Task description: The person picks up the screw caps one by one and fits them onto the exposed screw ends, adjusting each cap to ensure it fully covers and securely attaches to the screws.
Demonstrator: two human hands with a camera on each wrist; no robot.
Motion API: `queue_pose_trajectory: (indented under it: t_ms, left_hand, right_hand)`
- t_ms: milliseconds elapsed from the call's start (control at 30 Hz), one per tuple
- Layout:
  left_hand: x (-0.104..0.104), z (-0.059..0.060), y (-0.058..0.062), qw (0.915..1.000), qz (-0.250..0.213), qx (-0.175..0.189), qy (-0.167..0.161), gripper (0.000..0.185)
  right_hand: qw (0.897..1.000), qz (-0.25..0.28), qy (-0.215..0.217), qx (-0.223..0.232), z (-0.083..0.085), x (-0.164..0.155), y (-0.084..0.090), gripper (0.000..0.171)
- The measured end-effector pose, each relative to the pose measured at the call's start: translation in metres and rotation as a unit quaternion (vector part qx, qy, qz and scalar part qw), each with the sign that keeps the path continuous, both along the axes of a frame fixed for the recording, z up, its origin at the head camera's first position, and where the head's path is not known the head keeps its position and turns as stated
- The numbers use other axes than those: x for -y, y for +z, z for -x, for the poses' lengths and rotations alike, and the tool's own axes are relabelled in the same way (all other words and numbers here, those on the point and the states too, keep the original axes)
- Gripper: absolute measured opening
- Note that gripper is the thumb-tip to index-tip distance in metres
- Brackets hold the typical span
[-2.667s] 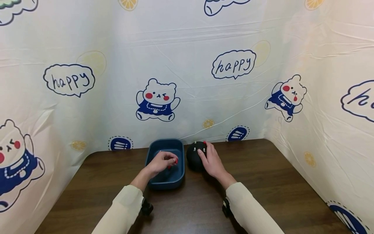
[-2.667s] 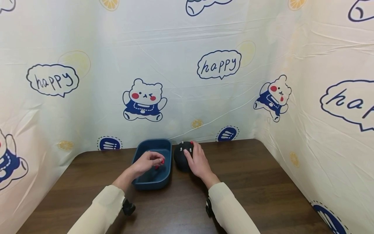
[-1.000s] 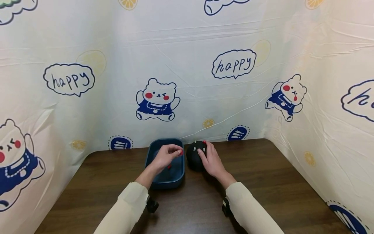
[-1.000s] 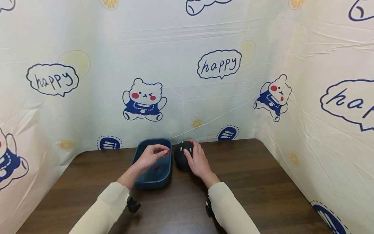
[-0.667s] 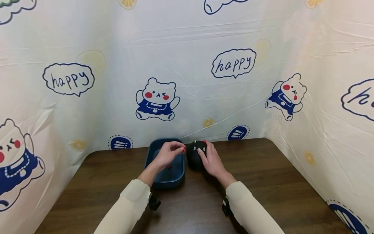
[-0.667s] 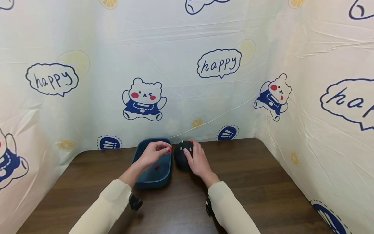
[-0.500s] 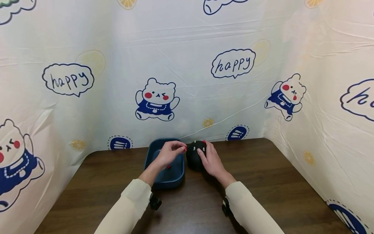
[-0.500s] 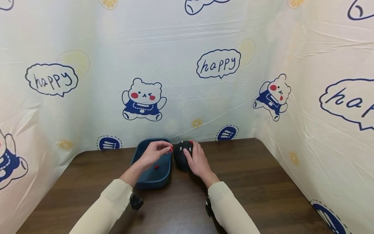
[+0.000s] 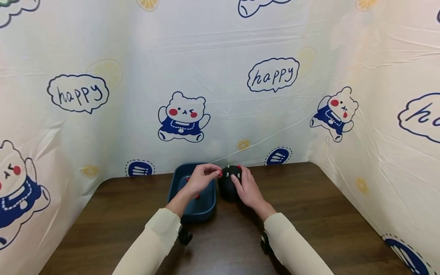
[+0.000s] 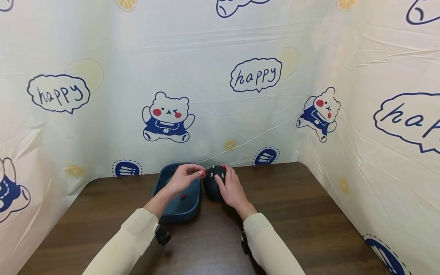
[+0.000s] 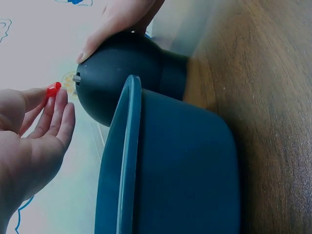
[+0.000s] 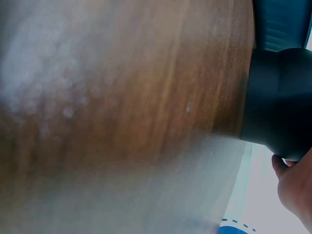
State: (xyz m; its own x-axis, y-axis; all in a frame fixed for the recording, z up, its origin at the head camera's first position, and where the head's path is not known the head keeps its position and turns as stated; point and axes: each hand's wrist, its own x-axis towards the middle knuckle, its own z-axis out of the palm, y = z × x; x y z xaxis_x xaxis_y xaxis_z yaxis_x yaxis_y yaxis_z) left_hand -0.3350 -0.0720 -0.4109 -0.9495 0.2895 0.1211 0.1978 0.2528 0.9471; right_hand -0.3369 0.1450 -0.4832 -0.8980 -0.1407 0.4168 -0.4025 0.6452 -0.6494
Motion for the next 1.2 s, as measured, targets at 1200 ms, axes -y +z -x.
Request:
queue_pose_trajectory:
  t_ms: [1200]
  left_hand:
    - [-0.024,0.003,0.005,0.9996,-0.003,-0.026,0.007,0.023]
  right_hand:
    - [1.000,-0.008,-0.002,0.005,-0.001,0.000,0.002,0.063]
